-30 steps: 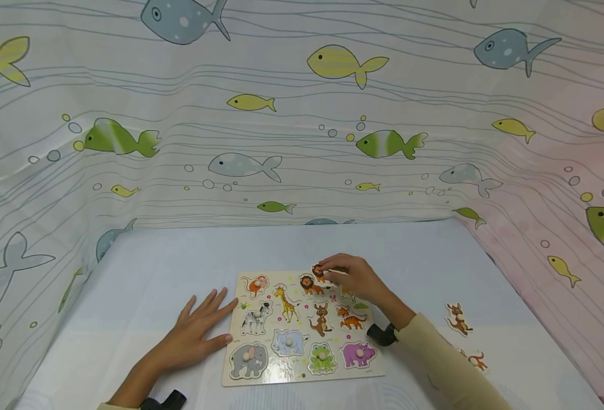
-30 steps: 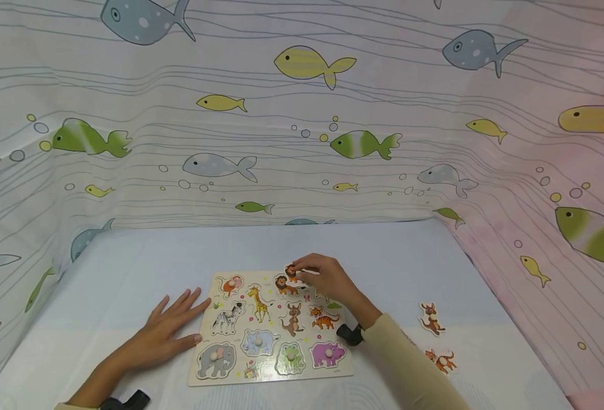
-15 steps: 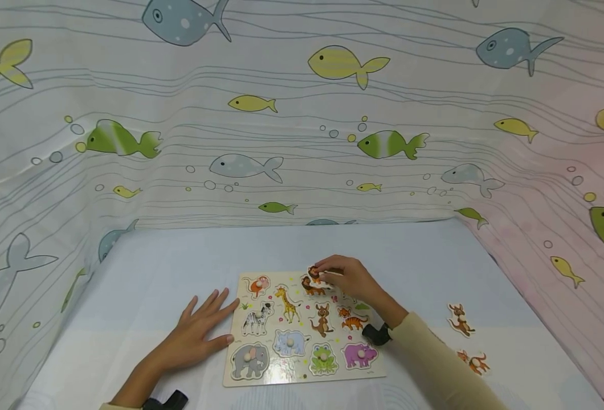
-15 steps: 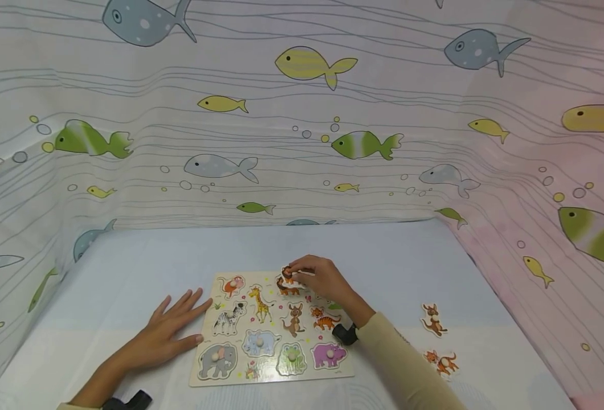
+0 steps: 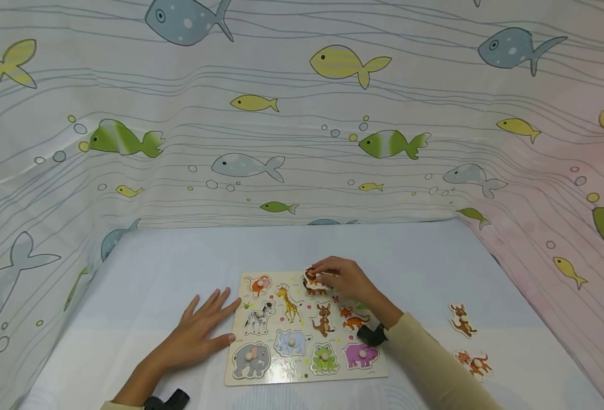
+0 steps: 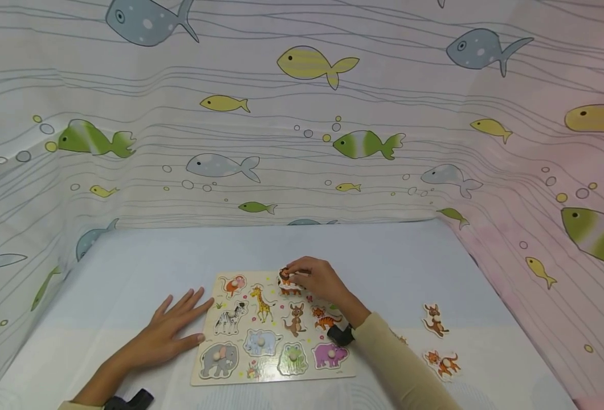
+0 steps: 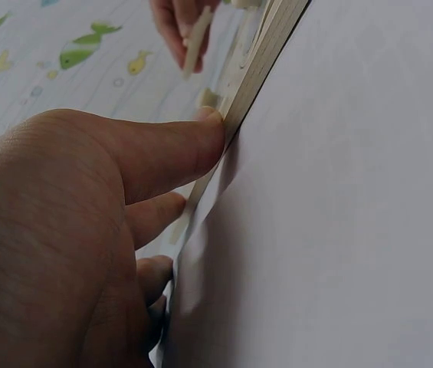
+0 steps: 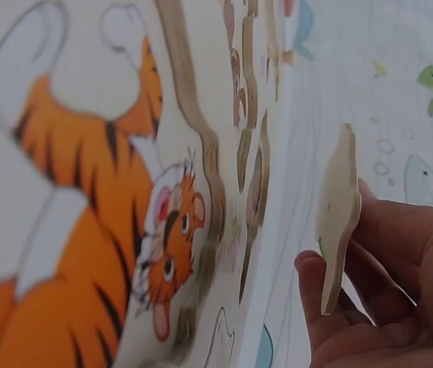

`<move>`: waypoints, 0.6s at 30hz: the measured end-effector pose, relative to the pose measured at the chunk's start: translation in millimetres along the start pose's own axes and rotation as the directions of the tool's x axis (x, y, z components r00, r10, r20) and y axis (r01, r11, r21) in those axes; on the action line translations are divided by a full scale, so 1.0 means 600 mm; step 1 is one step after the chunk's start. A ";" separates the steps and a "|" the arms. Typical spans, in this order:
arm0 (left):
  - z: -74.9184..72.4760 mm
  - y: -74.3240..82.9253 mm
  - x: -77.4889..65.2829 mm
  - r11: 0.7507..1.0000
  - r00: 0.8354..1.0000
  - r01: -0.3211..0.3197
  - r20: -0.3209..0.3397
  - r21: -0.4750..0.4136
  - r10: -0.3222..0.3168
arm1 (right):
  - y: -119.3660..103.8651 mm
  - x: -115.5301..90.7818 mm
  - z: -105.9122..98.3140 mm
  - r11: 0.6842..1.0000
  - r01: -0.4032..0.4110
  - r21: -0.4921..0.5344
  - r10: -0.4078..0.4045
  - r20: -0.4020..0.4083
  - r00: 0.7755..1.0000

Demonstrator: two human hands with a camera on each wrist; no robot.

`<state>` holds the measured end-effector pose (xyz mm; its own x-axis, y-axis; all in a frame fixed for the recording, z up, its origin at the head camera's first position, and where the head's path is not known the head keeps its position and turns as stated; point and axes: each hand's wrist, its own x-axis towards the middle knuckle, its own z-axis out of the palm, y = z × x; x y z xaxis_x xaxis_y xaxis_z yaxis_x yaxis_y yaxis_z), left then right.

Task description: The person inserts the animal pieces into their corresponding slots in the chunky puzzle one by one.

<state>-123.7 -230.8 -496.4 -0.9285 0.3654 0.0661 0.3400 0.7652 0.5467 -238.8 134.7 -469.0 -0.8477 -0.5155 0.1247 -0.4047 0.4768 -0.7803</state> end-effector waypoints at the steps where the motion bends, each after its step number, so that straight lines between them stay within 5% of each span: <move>1: 0.000 0.000 0.000 1.000 1.000 0.000 0.000 -0.001 0.000 | 0.000 0.000 0.001 1.000 -0.002 -0.003 0.002 0.002 1.000; 18: 0.000 0.000 0.000 1.000 1.000 0.003 0.003 -0.002 -0.003 | 0.010 -0.001 0.012 0.999 0.036 -0.001 -0.036 -0.012 0.999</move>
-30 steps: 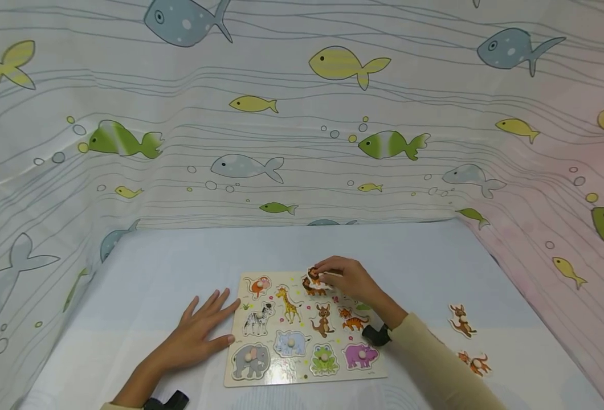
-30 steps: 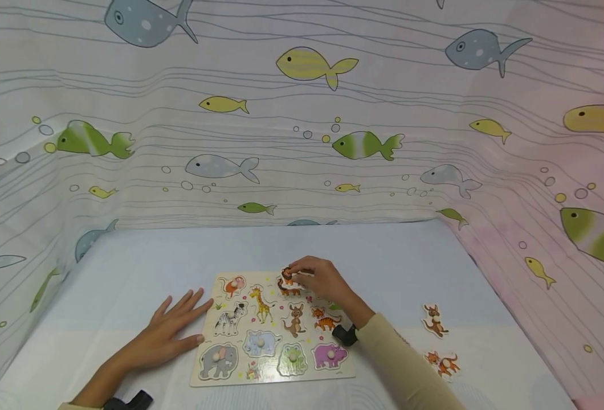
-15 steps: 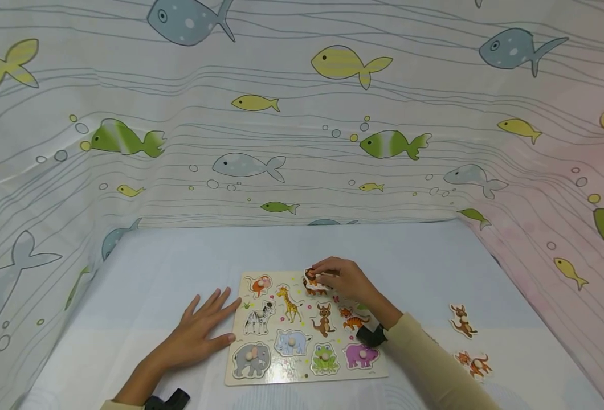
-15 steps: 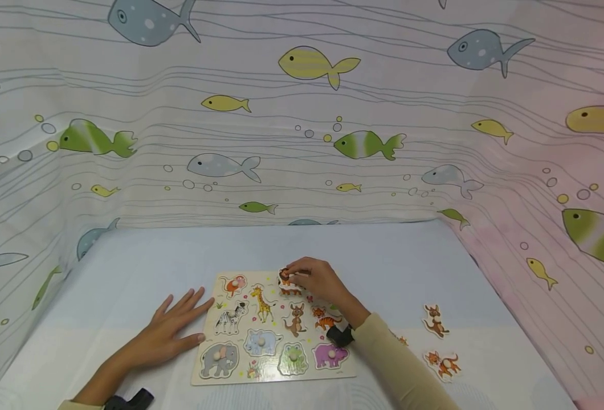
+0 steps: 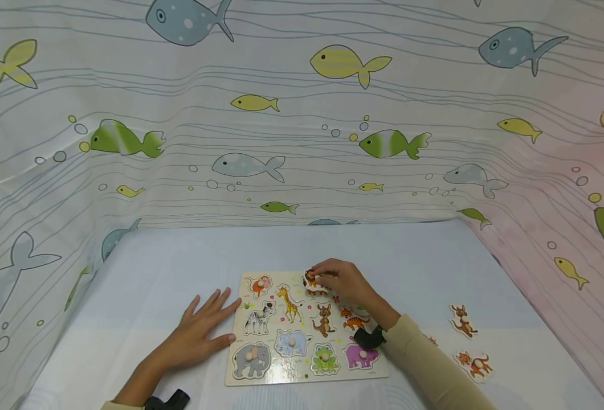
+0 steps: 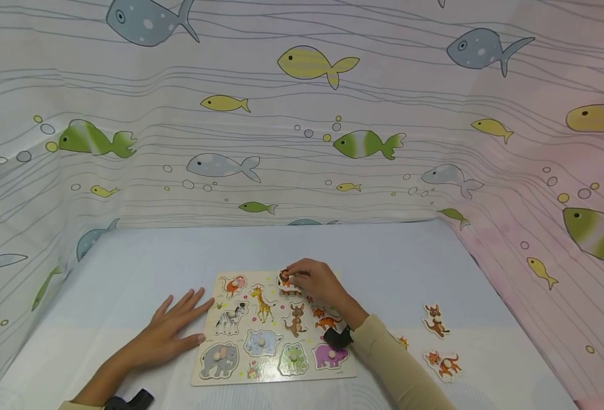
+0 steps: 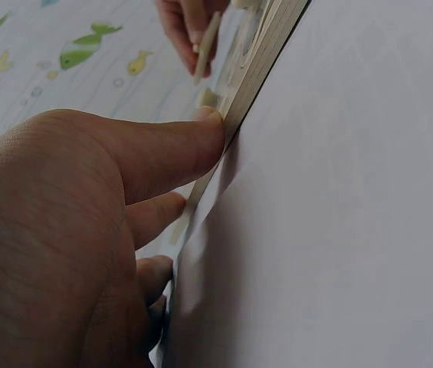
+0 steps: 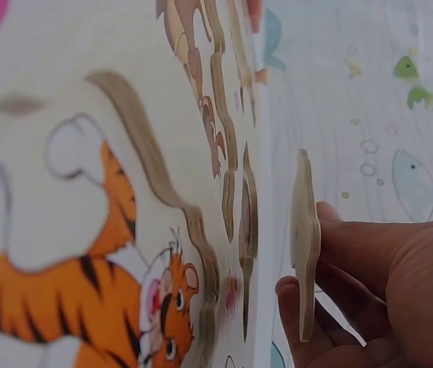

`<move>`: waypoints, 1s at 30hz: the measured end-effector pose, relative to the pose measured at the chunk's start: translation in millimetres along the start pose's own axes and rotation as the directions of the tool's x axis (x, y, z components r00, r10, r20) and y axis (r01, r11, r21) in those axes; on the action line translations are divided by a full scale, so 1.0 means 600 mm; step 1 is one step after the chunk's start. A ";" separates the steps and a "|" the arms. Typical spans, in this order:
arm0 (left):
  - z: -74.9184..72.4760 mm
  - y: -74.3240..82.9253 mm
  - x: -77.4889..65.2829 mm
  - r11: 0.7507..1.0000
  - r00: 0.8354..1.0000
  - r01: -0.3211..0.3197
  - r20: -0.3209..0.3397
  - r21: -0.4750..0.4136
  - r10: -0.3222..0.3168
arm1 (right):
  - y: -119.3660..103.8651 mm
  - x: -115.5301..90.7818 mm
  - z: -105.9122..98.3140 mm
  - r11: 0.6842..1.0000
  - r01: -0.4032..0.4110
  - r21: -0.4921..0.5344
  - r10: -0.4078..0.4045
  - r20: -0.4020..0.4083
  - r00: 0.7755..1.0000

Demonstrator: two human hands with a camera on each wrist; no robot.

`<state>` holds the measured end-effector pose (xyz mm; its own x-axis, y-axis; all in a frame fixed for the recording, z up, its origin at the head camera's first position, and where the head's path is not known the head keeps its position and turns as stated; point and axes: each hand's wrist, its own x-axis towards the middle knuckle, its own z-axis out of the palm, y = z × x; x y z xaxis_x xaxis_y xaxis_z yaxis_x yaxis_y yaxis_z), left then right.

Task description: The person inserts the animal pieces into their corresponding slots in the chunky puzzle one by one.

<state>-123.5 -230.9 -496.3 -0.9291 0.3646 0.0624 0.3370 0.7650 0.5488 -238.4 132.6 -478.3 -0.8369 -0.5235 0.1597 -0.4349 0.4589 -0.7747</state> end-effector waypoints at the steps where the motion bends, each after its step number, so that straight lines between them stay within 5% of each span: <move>1: 0.000 0.000 0.000 1.000 1.000 -0.001 -0.001 0.001 0.001 | 0.000 0.000 0.000 1.000 0.006 -0.004 -0.007 -0.003 1.000; 15: -0.001 0.003 0.000 1.000 1.000 0.005 0.007 0.001 -0.005 | 0.011 -0.002 0.003 0.995 0.073 -0.062 -0.075 -0.034 0.997; 30: -0.001 0.000 0.000 1.000 1.000 -0.008 -0.002 0.007 0.008 | 0.024 0.001 0.012 0.996 0.052 -0.065 -0.053 -0.002 0.999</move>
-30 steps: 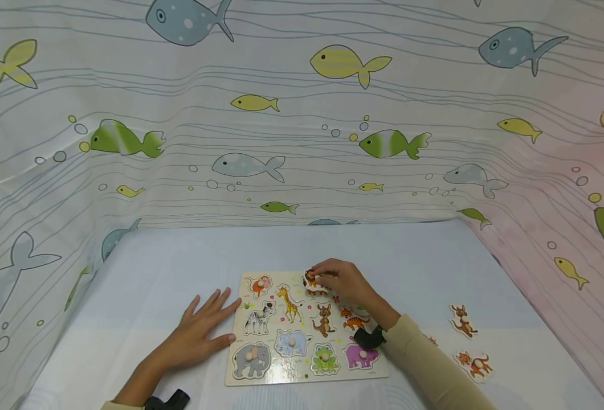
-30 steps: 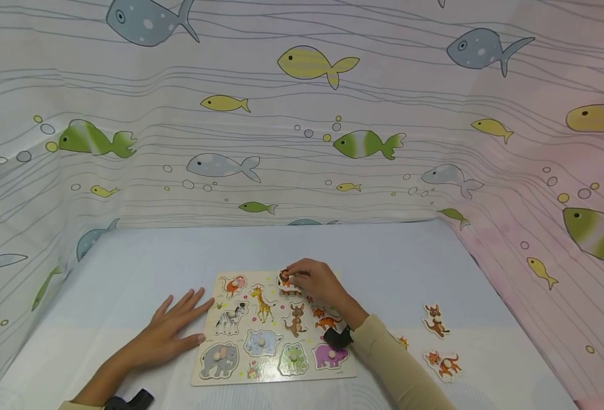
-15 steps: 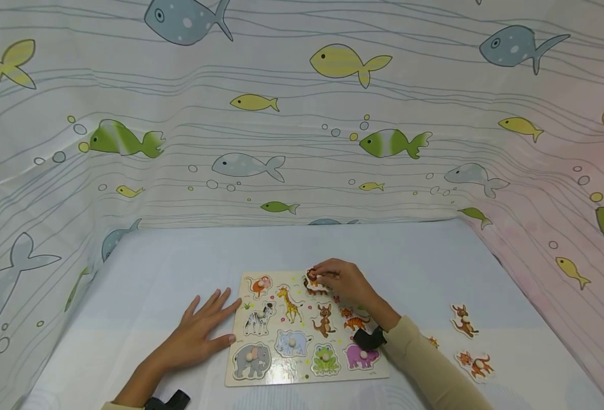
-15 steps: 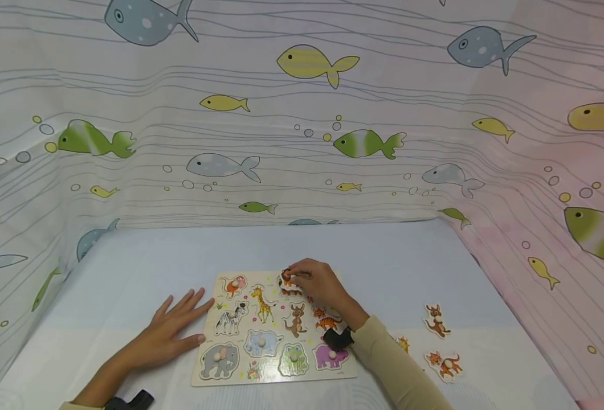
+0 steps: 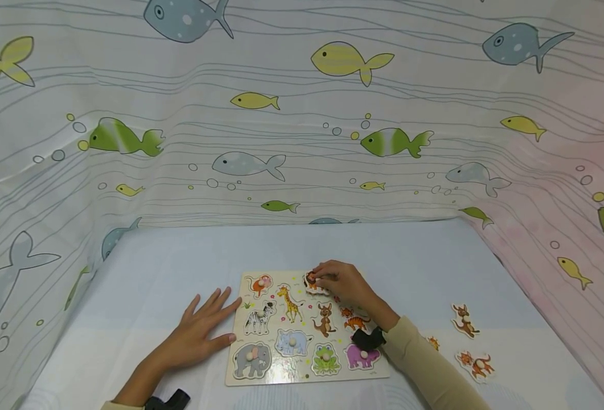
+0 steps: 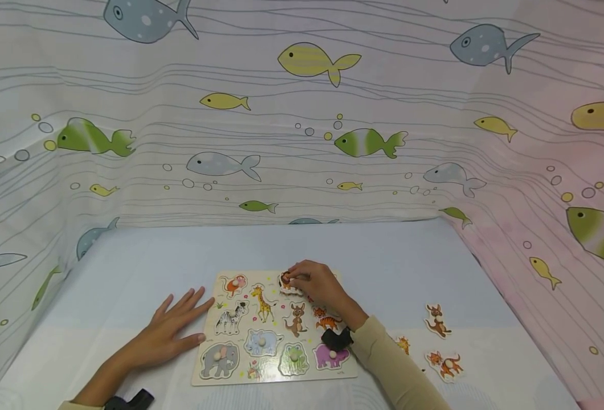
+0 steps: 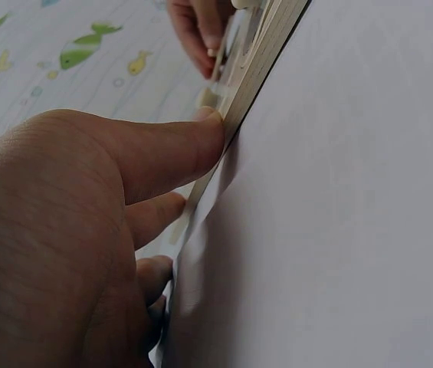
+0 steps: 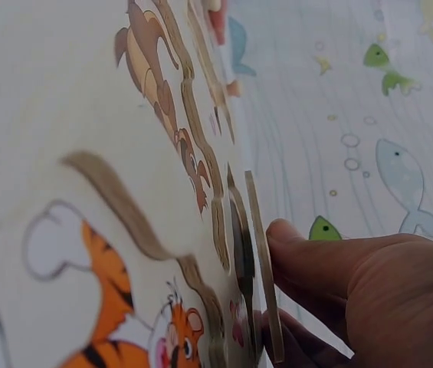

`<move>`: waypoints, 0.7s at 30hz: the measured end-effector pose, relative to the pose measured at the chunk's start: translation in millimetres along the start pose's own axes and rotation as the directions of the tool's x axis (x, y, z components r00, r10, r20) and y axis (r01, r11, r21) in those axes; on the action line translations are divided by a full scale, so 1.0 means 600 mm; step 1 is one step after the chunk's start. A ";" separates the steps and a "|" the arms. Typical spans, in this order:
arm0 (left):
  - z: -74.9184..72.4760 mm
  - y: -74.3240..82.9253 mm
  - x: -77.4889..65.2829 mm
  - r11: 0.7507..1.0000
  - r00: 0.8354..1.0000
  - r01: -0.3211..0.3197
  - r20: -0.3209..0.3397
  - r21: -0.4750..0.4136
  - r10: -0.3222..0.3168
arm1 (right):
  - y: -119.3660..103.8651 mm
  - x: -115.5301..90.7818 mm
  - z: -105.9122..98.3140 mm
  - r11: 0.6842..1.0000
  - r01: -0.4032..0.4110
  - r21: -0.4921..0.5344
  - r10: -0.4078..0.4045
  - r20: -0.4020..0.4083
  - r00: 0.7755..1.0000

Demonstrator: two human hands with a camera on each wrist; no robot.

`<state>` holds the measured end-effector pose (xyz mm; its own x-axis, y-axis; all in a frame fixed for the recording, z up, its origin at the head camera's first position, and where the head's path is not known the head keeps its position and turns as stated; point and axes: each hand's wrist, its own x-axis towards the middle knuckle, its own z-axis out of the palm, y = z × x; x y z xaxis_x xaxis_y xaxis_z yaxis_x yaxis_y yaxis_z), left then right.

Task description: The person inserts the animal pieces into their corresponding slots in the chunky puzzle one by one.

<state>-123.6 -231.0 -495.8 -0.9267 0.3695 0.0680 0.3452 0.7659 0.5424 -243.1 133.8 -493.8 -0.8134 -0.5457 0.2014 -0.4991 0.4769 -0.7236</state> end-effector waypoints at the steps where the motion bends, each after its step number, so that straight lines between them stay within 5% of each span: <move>1: 0.000 0.000 0.000 1.000 1.000 0.001 0.000 0.001 -0.001 | 0.000 0.000 0.000 1.000 0.001 -0.004 -0.001 0.004 1.000; 21: -0.002 0.005 0.001 1.000 1.000 0.019 0.013 -0.006 -0.018 | -0.001 0.000 0.002 0.998 0.007 -0.068 -0.004 0.040 0.999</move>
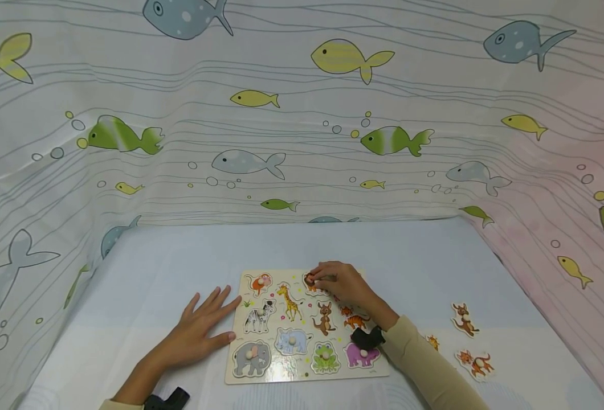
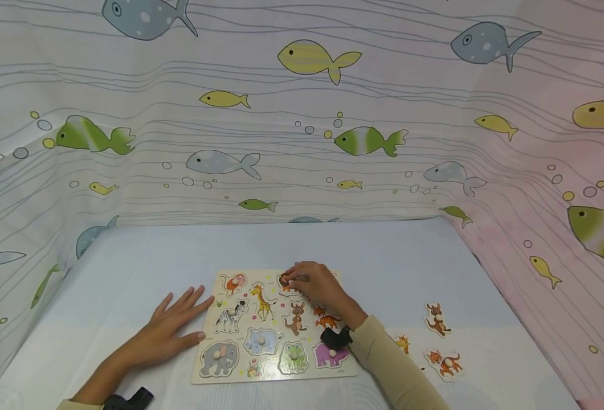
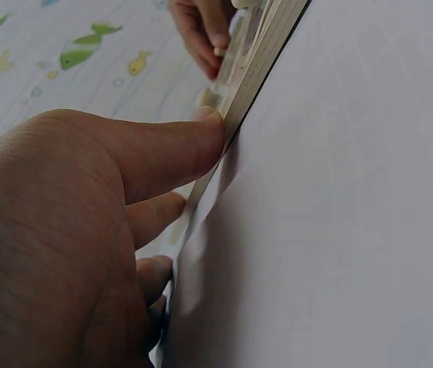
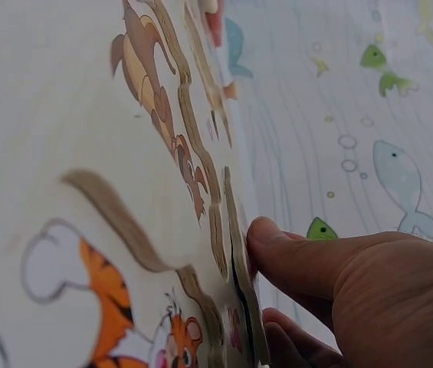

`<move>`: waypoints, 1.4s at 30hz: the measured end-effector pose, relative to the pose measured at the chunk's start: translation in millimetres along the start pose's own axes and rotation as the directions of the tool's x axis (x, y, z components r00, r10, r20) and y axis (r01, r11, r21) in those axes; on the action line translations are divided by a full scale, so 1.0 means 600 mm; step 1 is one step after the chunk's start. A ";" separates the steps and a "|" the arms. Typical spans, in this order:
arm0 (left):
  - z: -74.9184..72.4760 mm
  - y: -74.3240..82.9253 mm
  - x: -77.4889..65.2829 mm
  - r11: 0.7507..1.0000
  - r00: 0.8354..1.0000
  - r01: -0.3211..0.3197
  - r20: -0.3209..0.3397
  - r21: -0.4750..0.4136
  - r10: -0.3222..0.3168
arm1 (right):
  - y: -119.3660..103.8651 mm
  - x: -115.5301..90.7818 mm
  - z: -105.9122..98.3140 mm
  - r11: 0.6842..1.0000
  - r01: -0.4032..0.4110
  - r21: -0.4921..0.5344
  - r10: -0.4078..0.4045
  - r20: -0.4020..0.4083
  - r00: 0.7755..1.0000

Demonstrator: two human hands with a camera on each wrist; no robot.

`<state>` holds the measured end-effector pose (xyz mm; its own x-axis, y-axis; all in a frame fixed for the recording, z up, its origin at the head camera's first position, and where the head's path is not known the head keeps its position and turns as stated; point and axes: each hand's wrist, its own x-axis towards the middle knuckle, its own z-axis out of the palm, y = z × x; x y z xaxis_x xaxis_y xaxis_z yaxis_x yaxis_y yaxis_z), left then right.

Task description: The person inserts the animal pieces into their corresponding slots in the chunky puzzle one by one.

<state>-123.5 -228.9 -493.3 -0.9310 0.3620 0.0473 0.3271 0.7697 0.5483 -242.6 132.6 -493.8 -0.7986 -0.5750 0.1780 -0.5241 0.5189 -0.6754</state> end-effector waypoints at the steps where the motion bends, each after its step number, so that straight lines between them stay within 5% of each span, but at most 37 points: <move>1: 0.000 0.000 0.000 1.000 1.000 0.000 0.001 -0.001 0.000 | 0.000 0.000 0.000 1.000 -0.001 -0.001 0.001 0.001 1.000; 34: -0.003 0.003 0.001 1.000 1.000 -0.015 -0.006 -0.011 0.015 | -0.016 -0.001 -0.006 0.999 -0.039 0.013 0.038 0.064 0.997; 42: -0.001 0.002 -0.001 1.000 1.000 -0.006 -0.007 -0.017 0.006 | -0.023 -0.004 -0.011 0.969 -0.089 0.229 0.094 -0.011 0.996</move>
<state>-122.8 -228.6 -492.2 -0.9303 0.3625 0.0567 0.3298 0.7583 0.5623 -235.8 131.2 -480.1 -0.8473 -0.5170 0.1214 -0.3694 0.4096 -0.8341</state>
